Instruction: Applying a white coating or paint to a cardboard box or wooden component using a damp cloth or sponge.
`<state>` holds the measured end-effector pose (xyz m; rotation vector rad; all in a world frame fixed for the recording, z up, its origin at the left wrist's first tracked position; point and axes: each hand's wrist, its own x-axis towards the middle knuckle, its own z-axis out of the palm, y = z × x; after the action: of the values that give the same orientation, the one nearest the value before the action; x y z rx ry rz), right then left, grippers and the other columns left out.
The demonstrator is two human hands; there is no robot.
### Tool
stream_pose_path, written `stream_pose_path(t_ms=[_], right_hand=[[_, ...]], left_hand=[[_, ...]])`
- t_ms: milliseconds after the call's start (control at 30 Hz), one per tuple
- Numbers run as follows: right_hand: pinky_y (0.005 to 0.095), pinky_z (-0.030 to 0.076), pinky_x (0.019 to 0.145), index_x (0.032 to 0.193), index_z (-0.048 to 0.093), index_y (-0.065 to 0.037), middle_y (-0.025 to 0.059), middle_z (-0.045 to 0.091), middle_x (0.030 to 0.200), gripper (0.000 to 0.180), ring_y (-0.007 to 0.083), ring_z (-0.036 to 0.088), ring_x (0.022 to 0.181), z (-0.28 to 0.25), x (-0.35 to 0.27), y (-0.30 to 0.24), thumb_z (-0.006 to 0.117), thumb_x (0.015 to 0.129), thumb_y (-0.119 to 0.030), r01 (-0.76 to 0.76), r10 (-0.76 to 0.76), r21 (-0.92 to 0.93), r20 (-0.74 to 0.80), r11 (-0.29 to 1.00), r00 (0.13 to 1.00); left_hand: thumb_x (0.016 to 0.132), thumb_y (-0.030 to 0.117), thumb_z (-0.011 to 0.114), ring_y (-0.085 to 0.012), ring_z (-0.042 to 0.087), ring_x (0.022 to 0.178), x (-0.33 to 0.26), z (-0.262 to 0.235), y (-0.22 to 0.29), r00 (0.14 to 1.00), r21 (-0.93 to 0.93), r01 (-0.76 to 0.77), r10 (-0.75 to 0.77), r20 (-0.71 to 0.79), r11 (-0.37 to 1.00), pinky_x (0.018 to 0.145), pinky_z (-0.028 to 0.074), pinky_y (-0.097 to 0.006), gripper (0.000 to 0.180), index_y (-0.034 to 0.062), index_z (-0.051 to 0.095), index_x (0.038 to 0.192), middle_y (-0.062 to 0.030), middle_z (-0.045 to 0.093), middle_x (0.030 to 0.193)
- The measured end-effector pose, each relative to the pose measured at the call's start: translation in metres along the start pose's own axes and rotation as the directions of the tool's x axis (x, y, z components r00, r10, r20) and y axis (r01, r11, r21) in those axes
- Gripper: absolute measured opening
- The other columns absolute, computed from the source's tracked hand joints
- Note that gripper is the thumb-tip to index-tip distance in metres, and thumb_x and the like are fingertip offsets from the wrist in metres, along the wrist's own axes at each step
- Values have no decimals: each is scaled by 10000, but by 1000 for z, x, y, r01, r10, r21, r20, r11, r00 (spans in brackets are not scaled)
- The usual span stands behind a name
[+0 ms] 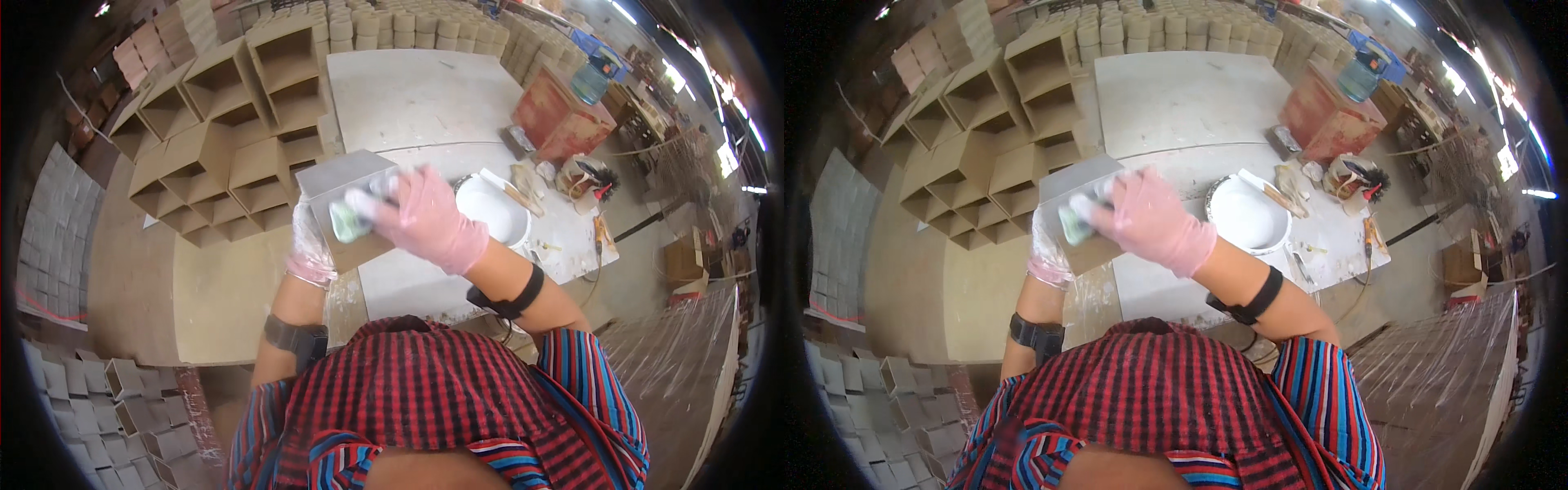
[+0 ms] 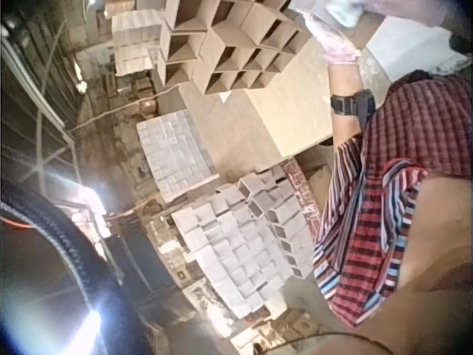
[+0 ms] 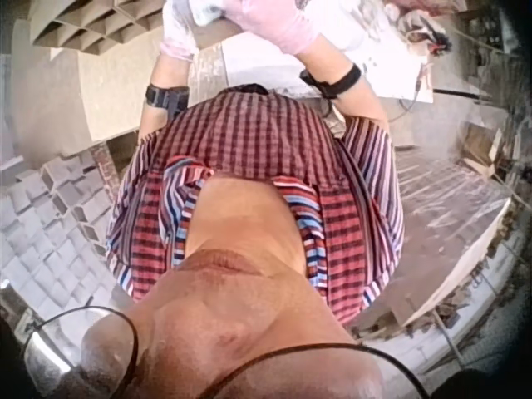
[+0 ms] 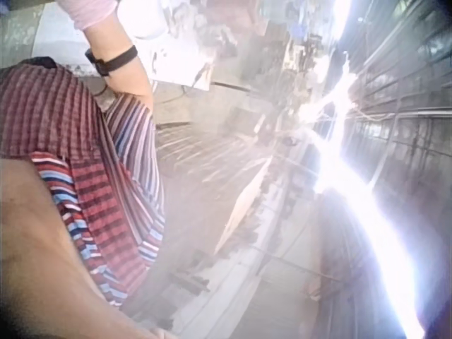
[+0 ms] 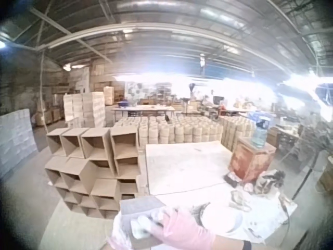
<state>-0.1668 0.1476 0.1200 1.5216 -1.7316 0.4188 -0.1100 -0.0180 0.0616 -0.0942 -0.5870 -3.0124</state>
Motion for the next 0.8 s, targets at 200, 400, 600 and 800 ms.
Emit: stream_pose_path(t_ms=[200,400,600,800], right_hand=[[346,394,553,1001,575,-211,27,536,741,314,217,527,672,-8,37,47,647,696,-186,-258,227,-107,-238,960,944],[344,408,546,1031,555,-203,13,524,748,360,199,529,651,-19,4,6,641,683,-173,-91,90,-19,-33,996,995],[342,402,596,1017,607,-199,36,537,806,305,219,524,699,-6,32,12,620,712,-186,-172,184,-215,39,961,982],[336,460,781,1081,570,-84,137,611,979,343,267,588,891,-9,15,64,618,760,-193,-604,667,545,106,582,738]], left_hand=[[923,422,369,-267,506,1067,-7,24,-9,993,12,-1,2,-115,1000,882,449,-393,461,58,487,1180,-113,526,1171],[897,500,384,-287,536,1031,7,-5,-2,997,-15,46,-46,-60,999,868,466,-394,561,52,448,1228,-127,527,1177],[922,439,361,-259,517,1060,-1,-20,-7,998,98,-42,47,-46,994,908,437,-396,490,68,445,1231,-116,517,1184],[920,356,424,-243,543,1024,-18,8,-5,982,154,4,26,-189,988,903,444,-378,427,38,475,1201,-105,546,1153]])
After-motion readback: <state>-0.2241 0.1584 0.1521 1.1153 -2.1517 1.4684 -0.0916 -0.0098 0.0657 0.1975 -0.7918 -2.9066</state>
